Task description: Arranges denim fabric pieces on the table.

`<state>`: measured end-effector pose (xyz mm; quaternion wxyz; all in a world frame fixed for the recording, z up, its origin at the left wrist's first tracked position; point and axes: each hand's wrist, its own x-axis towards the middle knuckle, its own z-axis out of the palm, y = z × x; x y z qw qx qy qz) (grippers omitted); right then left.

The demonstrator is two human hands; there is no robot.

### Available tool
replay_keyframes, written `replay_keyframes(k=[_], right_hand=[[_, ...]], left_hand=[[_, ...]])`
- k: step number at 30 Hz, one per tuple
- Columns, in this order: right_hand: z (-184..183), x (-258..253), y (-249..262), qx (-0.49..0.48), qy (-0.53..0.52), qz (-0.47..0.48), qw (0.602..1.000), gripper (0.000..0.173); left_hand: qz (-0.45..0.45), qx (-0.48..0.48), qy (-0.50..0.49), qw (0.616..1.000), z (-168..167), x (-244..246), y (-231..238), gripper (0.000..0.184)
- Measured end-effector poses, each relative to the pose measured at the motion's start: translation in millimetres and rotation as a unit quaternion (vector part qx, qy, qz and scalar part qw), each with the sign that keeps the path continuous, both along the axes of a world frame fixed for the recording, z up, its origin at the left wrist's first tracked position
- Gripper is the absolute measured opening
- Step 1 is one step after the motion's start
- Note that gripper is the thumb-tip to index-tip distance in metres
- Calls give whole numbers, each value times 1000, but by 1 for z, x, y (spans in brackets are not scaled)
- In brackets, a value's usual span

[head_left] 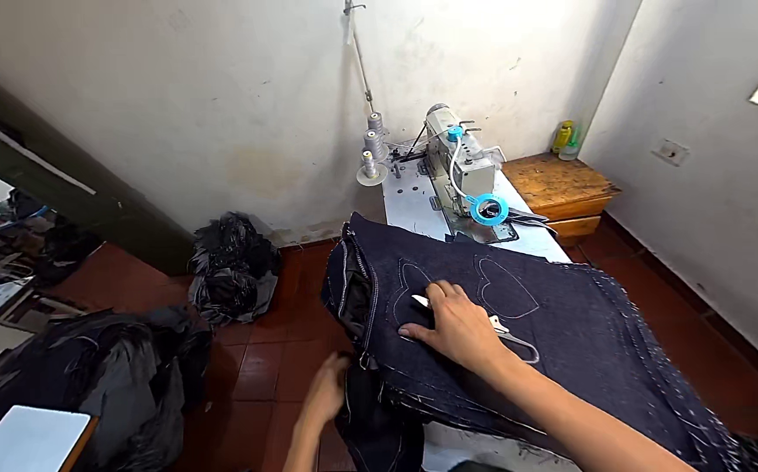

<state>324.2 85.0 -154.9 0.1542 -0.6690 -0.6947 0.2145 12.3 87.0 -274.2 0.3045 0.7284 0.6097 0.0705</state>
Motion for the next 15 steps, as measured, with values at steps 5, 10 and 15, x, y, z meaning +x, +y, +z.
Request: replay_keyframes(k=[5, 10, 15], right_hand=[[20, -20, -11, -37, -82, -32, 995, 76], [37, -47, -20, -37, -144, -57, 987, 66], [54, -65, -56, 45, -128, 43, 990, 32]], left_hand=[[-94, -20, -127, 987, -46, 6, -6, 55], [-166, -94, -178, 965, -13, -21, -18, 22], [-165, -74, -278, 943, 43, -63, -23, 51]])
